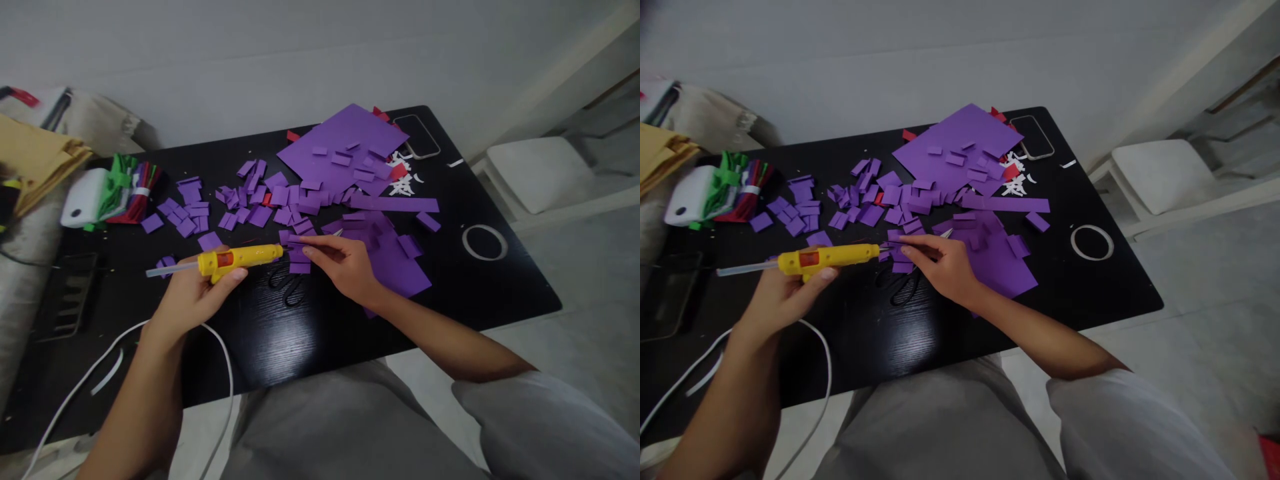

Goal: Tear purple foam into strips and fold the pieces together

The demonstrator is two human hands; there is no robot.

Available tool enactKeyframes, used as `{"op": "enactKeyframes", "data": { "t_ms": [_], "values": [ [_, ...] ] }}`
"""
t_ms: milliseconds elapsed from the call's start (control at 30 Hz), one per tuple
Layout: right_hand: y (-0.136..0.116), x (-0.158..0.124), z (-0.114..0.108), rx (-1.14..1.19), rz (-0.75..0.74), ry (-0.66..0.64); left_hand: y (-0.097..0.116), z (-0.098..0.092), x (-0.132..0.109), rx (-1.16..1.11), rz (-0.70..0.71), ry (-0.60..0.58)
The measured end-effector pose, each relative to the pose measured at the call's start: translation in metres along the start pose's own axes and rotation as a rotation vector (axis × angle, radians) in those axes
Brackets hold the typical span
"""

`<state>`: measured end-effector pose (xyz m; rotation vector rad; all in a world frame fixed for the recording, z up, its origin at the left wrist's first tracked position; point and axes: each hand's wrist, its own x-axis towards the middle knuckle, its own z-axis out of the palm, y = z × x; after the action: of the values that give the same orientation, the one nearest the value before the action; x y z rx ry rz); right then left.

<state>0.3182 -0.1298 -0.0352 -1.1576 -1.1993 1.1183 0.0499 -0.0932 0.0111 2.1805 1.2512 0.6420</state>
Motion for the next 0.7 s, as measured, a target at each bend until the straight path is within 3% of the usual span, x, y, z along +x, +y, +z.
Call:
{"op": "enactKeyframes", "data": {
  "t_ms": [700],
  "values": [
    [0.0012,-0.0029,-0.0016,-0.122,-0.084,-0.058,-0.0014,0.0075,-0.0012,0.012,0.100,-0.015]
  ]
}}
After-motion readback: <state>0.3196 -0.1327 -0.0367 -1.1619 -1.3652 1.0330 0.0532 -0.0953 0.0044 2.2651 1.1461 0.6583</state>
